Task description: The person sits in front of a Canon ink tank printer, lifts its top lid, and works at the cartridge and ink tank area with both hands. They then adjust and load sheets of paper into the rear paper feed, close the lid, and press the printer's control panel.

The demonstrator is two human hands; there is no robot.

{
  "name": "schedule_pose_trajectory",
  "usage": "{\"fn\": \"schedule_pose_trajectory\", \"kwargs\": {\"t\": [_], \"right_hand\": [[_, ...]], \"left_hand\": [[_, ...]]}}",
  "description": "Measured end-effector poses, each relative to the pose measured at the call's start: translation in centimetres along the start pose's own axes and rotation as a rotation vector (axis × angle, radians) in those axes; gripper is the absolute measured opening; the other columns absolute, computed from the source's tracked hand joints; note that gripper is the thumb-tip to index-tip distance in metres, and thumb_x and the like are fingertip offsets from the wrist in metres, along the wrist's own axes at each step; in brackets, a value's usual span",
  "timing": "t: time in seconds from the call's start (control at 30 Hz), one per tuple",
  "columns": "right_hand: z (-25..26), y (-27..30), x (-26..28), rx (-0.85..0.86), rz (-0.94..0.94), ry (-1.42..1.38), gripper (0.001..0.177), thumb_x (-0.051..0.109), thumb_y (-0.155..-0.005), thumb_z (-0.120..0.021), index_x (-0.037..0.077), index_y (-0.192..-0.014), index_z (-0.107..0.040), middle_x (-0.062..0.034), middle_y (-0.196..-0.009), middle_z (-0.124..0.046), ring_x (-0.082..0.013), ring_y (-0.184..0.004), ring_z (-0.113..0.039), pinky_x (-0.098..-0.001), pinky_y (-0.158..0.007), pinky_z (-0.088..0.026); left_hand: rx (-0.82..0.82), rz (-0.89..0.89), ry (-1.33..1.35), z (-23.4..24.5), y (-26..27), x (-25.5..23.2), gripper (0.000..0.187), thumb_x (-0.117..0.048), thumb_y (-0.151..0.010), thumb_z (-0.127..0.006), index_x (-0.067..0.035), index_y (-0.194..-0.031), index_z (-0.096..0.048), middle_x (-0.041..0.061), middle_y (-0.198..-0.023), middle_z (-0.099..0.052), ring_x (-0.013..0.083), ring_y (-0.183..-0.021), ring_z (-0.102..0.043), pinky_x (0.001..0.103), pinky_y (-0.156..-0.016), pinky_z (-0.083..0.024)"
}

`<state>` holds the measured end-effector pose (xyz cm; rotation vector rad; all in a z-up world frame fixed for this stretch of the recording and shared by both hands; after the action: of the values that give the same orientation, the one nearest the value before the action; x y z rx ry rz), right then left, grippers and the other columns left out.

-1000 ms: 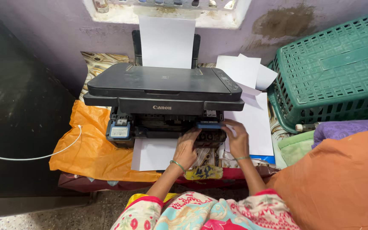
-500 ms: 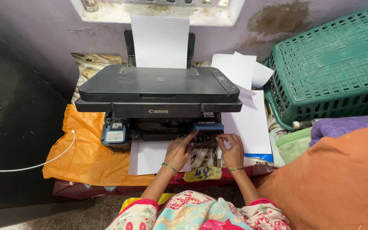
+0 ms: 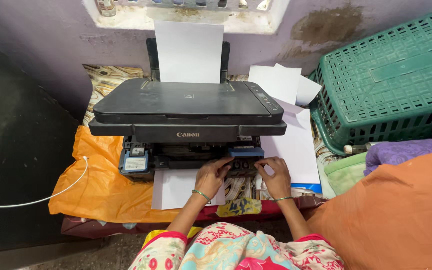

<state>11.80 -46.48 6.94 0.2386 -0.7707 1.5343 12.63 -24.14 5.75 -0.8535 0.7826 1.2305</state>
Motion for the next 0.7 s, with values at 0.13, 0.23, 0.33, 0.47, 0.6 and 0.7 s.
{"fn": "schedule_pose_trajectory", "kwargs": {"t": [0.13, 0.23, 0.33, 0.47, 0.6, 0.7], "right_hand": [[-0.3, -0.1, 0.1, 0.007, 0.030, 0.015, 0.011, 0.019, -0.082, -0.078, 0.011, -0.090, -0.078, -0.0065, -0.098, -0.070, -0.0277, -0.101, -0.062, -0.0406, -0.091, -0.049], [-0.2, -0.2, 0.1, 0.004, 0.037, 0.003, 0.010, 0.020, -0.081, -0.078, 0.012, -0.088, -0.079, -0.0065, -0.097, -0.070, -0.0281, -0.102, -0.062, -0.0406, -0.091, -0.049], [0.0, -0.4, -0.1, -0.013, 0.005, -0.056, 0.012, 0.021, -0.082, -0.079, 0.012, -0.089, -0.079, -0.0067, -0.097, -0.070, -0.0273, -0.101, -0.063, -0.0398, -0.090, -0.049], [-0.4, -0.2, -0.8, -0.012, -0.058, -0.066, 0.015, 0.024, -0.080, -0.082, 0.011, -0.086, -0.079, -0.0061, -0.095, -0.071, -0.0261, -0.099, -0.064, -0.0390, -0.089, -0.050], [-0.8, -1.0, -1.3, 0.013, -0.053, -0.080, 0.013, 0.022, -0.077, -0.082, 0.011, -0.084, -0.079, -0.0061, -0.095, -0.071, -0.0262, -0.100, -0.064, -0.0388, -0.089, -0.050], [-0.6, -1.0, -0.9, 0.006, 0.005, -0.065, 0.011, 0.019, -0.076, -0.080, 0.012, -0.084, -0.078, -0.0060, -0.098, -0.071, -0.0261, -0.103, -0.063, -0.0401, -0.092, -0.048]], "left_hand": [[-0.082, -0.010, -0.035, -0.8, -0.2, 0.2, 0.031, -0.023, -0.088, -0.075, -0.020, -0.118, -0.077, 0.010, -0.072, -0.067, 0.0267, -0.066, -0.062, 0.042, -0.064, -0.050], [-0.109, -0.031, -0.028, -1.1, -0.2, 0.3, 0.032, -0.022, -0.084, -0.078, -0.019, -0.116, -0.077, 0.009, -0.071, -0.064, 0.0254, -0.068, -0.061, 0.040, -0.066, -0.050], [-0.142, -0.074, -0.002, -1.1, -0.1, 0.1, 0.034, -0.020, -0.081, -0.080, -0.016, -0.115, -0.077, 0.008, -0.078, -0.065, 0.0257, -0.074, -0.061, 0.040, -0.069, -0.050], [-0.181, -0.111, -0.038, -1.3, 0.0, -0.1, 0.033, -0.018, -0.081, -0.081, -0.014, -0.114, -0.076, 0.009, -0.085, -0.067, 0.0287, -0.082, -0.062, 0.042, -0.075, -0.050], [-0.286, -0.250, -0.042, -1.1, 0.4, -0.7, 0.038, -0.015, -0.077, -0.081, -0.013, -0.114, -0.075, 0.009, -0.102, -0.072, 0.0325, -0.094, -0.063, 0.042, -0.083, -0.051], [-0.171, -0.074, -0.055, -1.8, 0.1, 0.5, 0.040, -0.017, -0.079, -0.083, -0.016, -0.118, -0.076, 0.009, -0.099, -0.071, 0.0317, -0.084, -0.064, 0.043, -0.096, -0.049]]}}
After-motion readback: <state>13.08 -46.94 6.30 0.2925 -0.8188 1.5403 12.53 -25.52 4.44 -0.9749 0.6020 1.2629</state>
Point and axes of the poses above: each hand's wrist, its own y-axis away from the middle knuckle, its own z-axis out of the back of the hand, x = y × z, the point moved 6 cm from there along -y, towards the middle knuckle
